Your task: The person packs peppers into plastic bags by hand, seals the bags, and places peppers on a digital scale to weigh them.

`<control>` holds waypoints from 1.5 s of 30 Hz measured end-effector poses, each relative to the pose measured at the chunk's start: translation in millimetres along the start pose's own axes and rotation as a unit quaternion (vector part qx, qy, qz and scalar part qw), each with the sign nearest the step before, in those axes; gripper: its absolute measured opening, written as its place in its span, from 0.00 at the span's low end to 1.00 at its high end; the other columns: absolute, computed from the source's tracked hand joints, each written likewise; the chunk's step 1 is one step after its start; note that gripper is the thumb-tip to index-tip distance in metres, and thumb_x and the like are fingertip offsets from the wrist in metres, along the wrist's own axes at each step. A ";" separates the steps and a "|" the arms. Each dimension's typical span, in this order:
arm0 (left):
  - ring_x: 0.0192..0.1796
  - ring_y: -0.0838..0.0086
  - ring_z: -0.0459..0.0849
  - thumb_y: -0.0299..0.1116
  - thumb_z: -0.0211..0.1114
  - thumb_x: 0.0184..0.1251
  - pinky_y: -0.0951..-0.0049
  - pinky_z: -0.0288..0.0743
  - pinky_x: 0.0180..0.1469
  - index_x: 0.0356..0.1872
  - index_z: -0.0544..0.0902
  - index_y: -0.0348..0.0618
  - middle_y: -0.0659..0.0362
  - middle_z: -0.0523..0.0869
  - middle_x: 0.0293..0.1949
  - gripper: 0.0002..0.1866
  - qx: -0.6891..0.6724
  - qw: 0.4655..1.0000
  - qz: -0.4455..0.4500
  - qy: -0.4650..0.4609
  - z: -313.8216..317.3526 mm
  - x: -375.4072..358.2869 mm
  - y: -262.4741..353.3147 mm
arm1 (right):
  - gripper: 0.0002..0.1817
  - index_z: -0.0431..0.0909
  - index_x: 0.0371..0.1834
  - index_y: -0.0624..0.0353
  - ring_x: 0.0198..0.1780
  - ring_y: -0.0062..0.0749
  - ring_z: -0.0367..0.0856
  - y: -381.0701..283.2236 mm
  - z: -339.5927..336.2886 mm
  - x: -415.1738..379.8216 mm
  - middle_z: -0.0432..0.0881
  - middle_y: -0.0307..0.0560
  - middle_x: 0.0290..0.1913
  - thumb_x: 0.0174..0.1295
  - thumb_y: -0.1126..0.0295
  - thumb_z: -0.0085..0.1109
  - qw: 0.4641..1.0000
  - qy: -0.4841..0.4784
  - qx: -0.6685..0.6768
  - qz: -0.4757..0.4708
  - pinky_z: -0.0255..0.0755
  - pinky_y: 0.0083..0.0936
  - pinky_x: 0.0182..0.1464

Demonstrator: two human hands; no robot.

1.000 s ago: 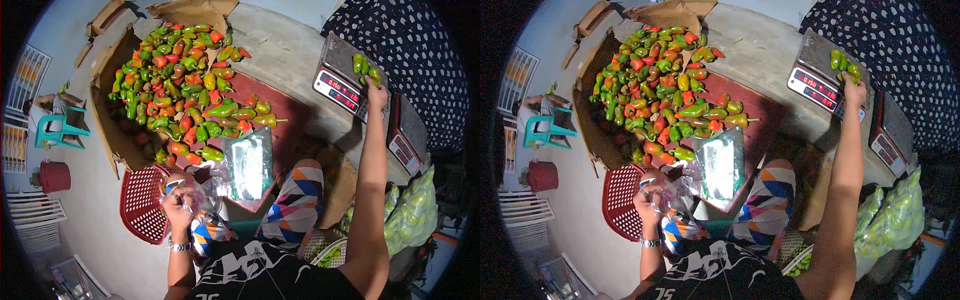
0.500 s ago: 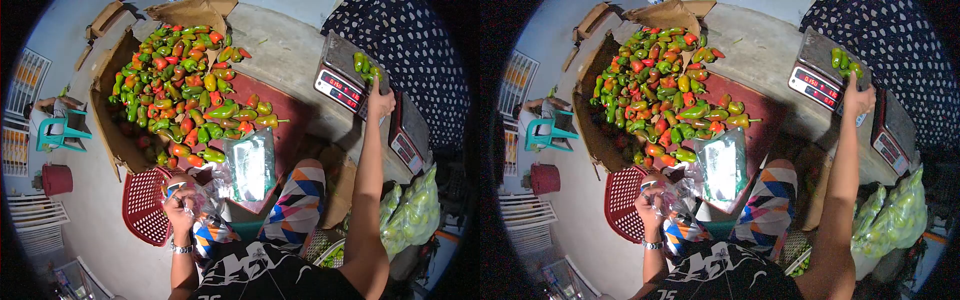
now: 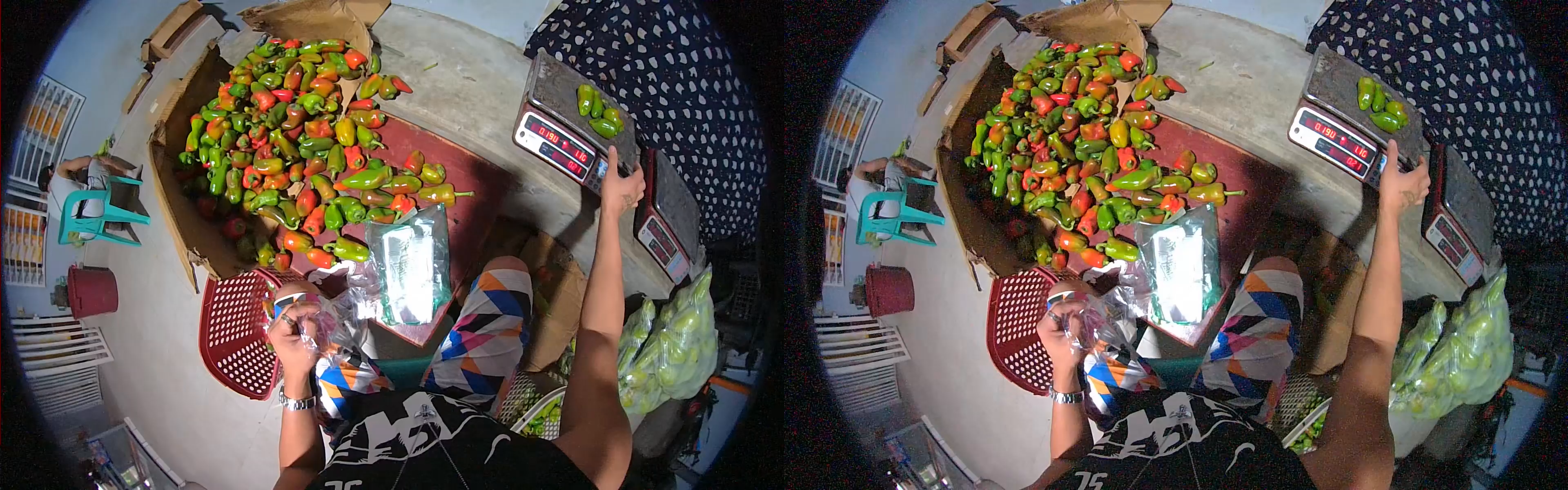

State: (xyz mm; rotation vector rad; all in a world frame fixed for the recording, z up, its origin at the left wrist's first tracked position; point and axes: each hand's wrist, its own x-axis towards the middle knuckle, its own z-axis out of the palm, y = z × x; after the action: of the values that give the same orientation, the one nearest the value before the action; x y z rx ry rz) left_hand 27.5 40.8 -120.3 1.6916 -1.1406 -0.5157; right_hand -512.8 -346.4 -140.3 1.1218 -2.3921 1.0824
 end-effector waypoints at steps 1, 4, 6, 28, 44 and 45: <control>0.38 0.71 0.86 0.22 0.62 0.57 0.72 0.78 0.44 0.37 0.88 0.34 0.53 0.90 0.35 0.09 -0.001 1.000 0.000 0.000 0.0 0.0 -0.3 | 0.54 0.77 0.70 0.58 0.73 0.62 0.69 1.8 1.6 -0.6 0.76 0.65 0.68 0.52 0.23 0.66 1.000 0.000 -0.001 -0.001 0.58 0.56 0.76; 0.37 0.71 0.86 0.22 0.61 0.57 0.72 0.78 0.44 0.36 0.88 0.34 0.54 0.90 0.35 0.09 -0.005 1.000 0.001 0.003 0.3 -0.5 -1.1 | 0.54 0.77 0.70 0.58 0.73 0.62 0.70 8.0 7.4 -1.1 0.77 0.65 0.68 0.52 0.24 0.66 1.000 -0.007 -0.001 -0.014 0.58 0.56 0.76; 0.37 0.71 0.86 0.22 0.61 0.57 0.72 0.78 0.44 0.36 0.88 0.34 0.54 0.90 0.35 0.09 -0.008 1.000 0.003 0.005 0.5 -0.3 -1.0 | 0.53 0.77 0.70 0.59 0.73 0.62 0.70 10.4 10.0 1.5 0.76 0.65 0.68 0.53 0.25 0.66 1.000 -0.015 -0.002 -0.018 0.59 0.54 0.76; 0.38 0.72 0.86 0.22 0.61 0.60 0.74 0.79 0.44 0.37 0.88 0.33 0.55 0.89 0.35 0.09 0.021 0.999 -0.037 0.006 -5.6 0.3 7.5 | 0.41 0.82 0.66 0.55 0.68 0.58 0.78 -11.8 82.0 130.8 0.82 0.63 0.64 0.60 0.33 0.62 0.994 -0.089 -0.064 0.018 0.69 0.47 0.71; 0.40 0.66 0.89 0.23 0.62 0.58 0.69 0.81 0.49 0.36 0.88 0.34 0.51 0.91 0.38 0.08 0.065 0.997 -0.033 -0.009 4.0 9.4 11.7 | 0.39 0.84 0.64 0.53 0.73 0.51 0.68 -121.3 81.4 67.6 0.74 0.54 0.72 0.59 0.35 0.66 0.927 -0.151 -0.263 -0.222 0.60 0.50 0.74; 0.40 0.66 0.89 0.23 0.62 0.58 0.69 0.81 0.49 0.36 0.88 0.34 0.51 0.91 0.38 0.09 0.063 0.997 -0.038 -0.009 3.6 9.1 10.9 | 0.36 0.85 0.61 0.55 0.71 0.50 0.70 -123.0 81.5 63.5 0.78 0.54 0.67 0.59 0.39 0.68 0.927 -0.122 -0.260 -0.240 0.61 0.51 0.71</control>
State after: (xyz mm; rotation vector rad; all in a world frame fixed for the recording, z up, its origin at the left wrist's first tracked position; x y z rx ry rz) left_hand 24.1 30.4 -110.5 1.8481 -1.1453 -0.5171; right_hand -457.6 -491.5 -99.1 1.5712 -2.1834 0.1384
